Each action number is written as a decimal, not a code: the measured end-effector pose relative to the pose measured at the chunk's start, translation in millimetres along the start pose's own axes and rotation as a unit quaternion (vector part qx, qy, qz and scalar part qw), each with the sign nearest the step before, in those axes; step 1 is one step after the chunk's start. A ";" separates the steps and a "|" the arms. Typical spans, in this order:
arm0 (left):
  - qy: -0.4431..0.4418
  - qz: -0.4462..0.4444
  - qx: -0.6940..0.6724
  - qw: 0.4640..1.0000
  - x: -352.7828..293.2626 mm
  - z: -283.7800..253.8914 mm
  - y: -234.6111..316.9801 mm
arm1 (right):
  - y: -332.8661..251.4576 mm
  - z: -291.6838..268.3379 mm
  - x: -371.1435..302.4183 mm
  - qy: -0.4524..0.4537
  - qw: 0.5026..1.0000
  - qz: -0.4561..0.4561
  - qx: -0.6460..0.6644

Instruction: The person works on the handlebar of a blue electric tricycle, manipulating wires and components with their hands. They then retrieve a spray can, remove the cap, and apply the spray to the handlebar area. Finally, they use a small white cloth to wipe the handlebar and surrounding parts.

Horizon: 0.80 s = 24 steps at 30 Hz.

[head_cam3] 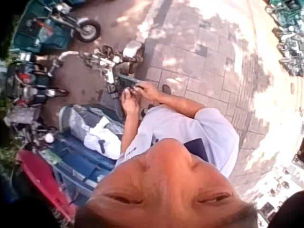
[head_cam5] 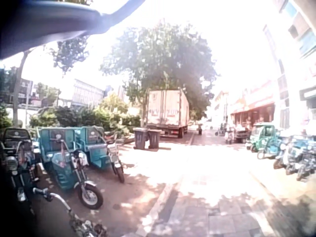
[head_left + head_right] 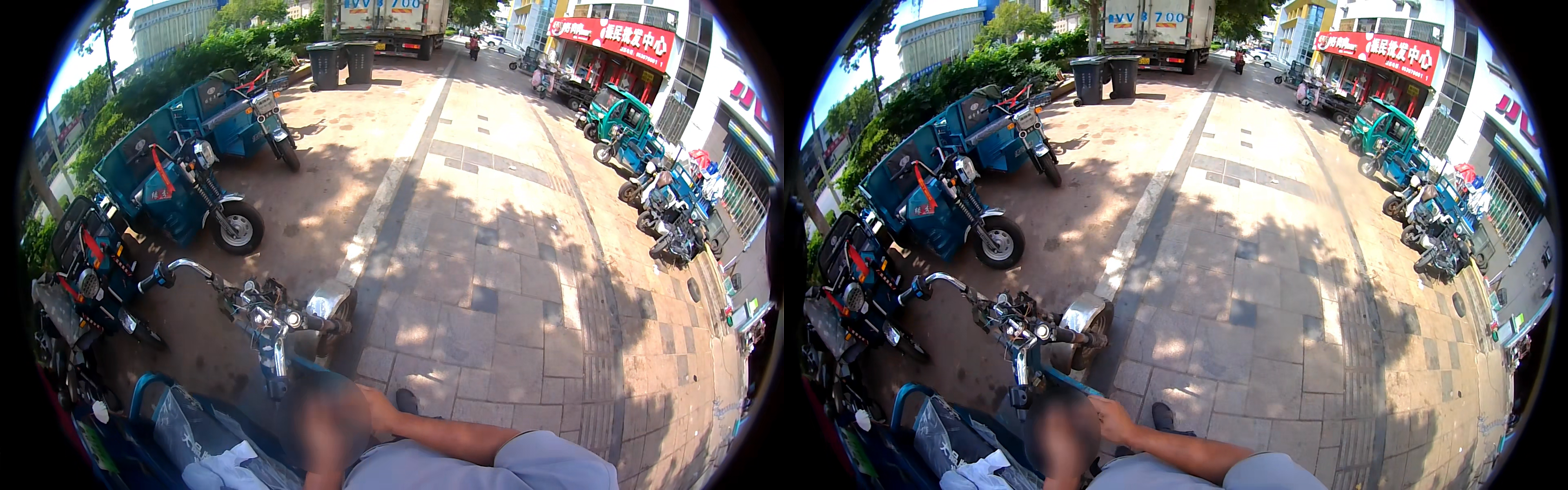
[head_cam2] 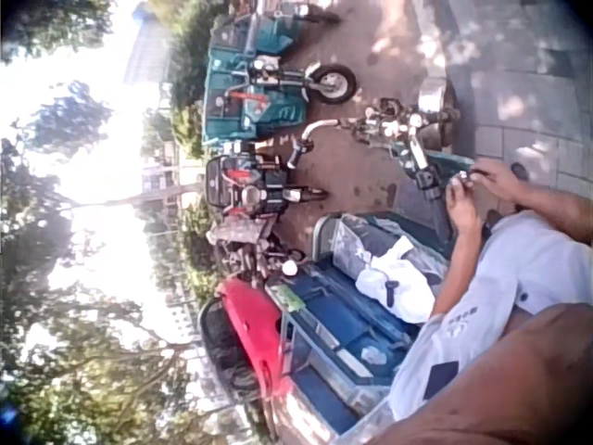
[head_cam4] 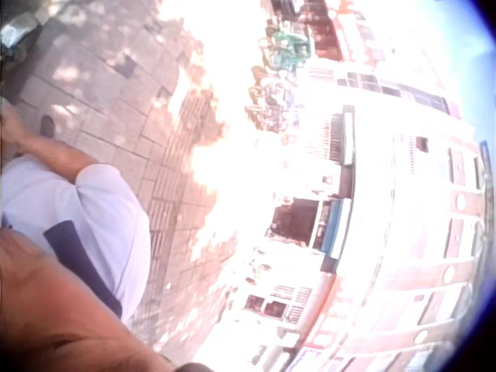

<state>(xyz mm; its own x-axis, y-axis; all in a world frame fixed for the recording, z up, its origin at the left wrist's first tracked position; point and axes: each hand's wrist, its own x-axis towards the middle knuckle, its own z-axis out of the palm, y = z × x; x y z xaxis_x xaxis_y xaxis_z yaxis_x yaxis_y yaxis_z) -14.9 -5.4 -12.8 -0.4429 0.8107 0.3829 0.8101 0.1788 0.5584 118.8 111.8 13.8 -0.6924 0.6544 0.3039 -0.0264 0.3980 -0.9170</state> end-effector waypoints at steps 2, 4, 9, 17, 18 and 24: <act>0.021 0.040 0.019 0.999 1.4 -1.1 0.3 | 0.0 -0.5 2.3 -0.019 0.999 -0.030 -0.024; 0.018 0.045 -0.003 0.999 6.1 -9.9 7.4 | 0.4 -0.4 4.5 -0.054 0.998 0.019 0.038; -0.062 -0.033 -0.026 0.997 12.9 -22.2 30.0 | 11.8 6.9 4.6 -0.103 0.844 0.350 0.393; -0.081 0.107 0.248 0.960 22.9 -26.3 30.5 | -10.0 -16.5 9.9 -0.069 0.989 -0.079 -0.105; -0.084 0.101 0.233 0.964 28.7 -29.0 37.3 | -5.3 -19.9 10.5 -0.076 0.986 -0.085 -0.122; -0.007 0.036 0.058 0.998 16.5 -15.9 31.7 | 19.6 -12.7 15.5 -0.153 0.930 0.202 0.267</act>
<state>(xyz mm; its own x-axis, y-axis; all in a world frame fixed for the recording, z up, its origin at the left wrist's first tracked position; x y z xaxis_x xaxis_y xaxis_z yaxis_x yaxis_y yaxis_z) -2.6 4.7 22.9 -0.3779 0.8312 0.4077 0.8788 0.1834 0.4406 116.8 137.9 3.8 -0.8938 0.4359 -0.1053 -0.0177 -0.2689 -0.9630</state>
